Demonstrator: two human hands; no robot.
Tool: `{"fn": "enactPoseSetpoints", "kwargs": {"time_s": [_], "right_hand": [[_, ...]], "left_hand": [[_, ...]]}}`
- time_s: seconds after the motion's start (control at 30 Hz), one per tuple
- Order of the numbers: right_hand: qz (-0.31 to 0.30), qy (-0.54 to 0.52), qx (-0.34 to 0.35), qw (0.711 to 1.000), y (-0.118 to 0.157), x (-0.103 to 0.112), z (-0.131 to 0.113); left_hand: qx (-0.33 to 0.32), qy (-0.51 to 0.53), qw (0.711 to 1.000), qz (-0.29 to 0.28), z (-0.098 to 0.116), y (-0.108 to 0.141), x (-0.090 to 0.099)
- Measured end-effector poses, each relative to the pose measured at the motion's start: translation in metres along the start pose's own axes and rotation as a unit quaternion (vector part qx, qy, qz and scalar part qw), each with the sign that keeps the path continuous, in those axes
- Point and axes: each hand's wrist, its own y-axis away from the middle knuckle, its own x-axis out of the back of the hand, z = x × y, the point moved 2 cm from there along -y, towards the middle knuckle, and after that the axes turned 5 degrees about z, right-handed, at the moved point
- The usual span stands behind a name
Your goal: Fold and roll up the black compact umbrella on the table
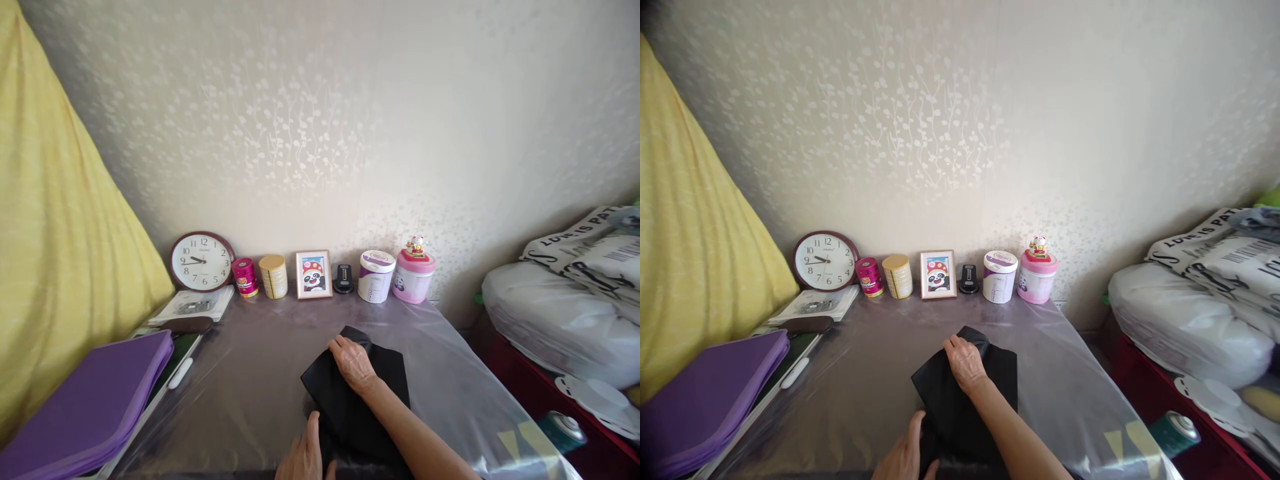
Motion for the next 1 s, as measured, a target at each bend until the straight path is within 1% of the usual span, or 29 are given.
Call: {"fn": "enactPoseSetpoints", "kwargs": {"time_s": [0.07,0.17,0.23,0.3,0.4,0.47,0.53,0.63,0.7,0.8,0.9,1.0], "right_hand": [[-0.002,0.004,0.003,1.000,0.000,-0.001,-0.001],[-0.002,0.010,0.010,1.000,0.000,-0.002,-0.002],[0.002,0.011,0.010,1.000,-0.001,-0.003,-0.002],[0.004,0.005,0.005,1.000,-0.001,-0.003,-0.001],[0.017,-0.034,-0.013,0.999,0.001,0.003,0.000],[0.031,-0.078,-0.008,0.996,0.006,0.009,-0.001],[0.032,-0.124,0.035,0.991,0.015,0.014,-0.006],[0.012,-0.171,0.116,0.978,0.030,0.016,-0.013],[0.002,-0.184,0.133,0.974,0.034,0.012,-0.013],[-0.001,-0.185,0.122,0.975,0.030,0.004,-0.004],[-0.011,-0.165,0.107,0.980,0.019,-0.003,0.010],[-0.017,-0.132,0.075,0.988,0.008,-0.006,0.024]], "left_hand": [[-0.027,-0.012,0.999,0.033,-0.002,0.000,0.006],[-0.118,-0.013,0.989,0.083,0.000,-0.005,0.010],[-0.190,0.003,0.976,0.104,0.004,-0.011,0.006],[-0.236,0.018,0.965,0.111,0.007,-0.018,-0.001],[-0.228,0.025,0.969,0.097,0.009,-0.026,-0.013],[-0.214,0.027,0.972,0.088,0.009,-0.029,-0.018],[-0.212,0.032,0.973,0.082,0.010,-0.029,-0.020],[-0.210,0.039,0.974,0.070,0.010,-0.030,-0.022],[-0.203,0.040,0.976,0.074,0.010,-0.032,-0.025],[-0.195,0.032,0.976,0.087,0.008,-0.035,-0.032],[-0.192,0.014,0.977,0.089,0.006,-0.038,-0.041],[-0.182,0.000,0.976,0.124,0.008,-0.037,-0.045]]}}
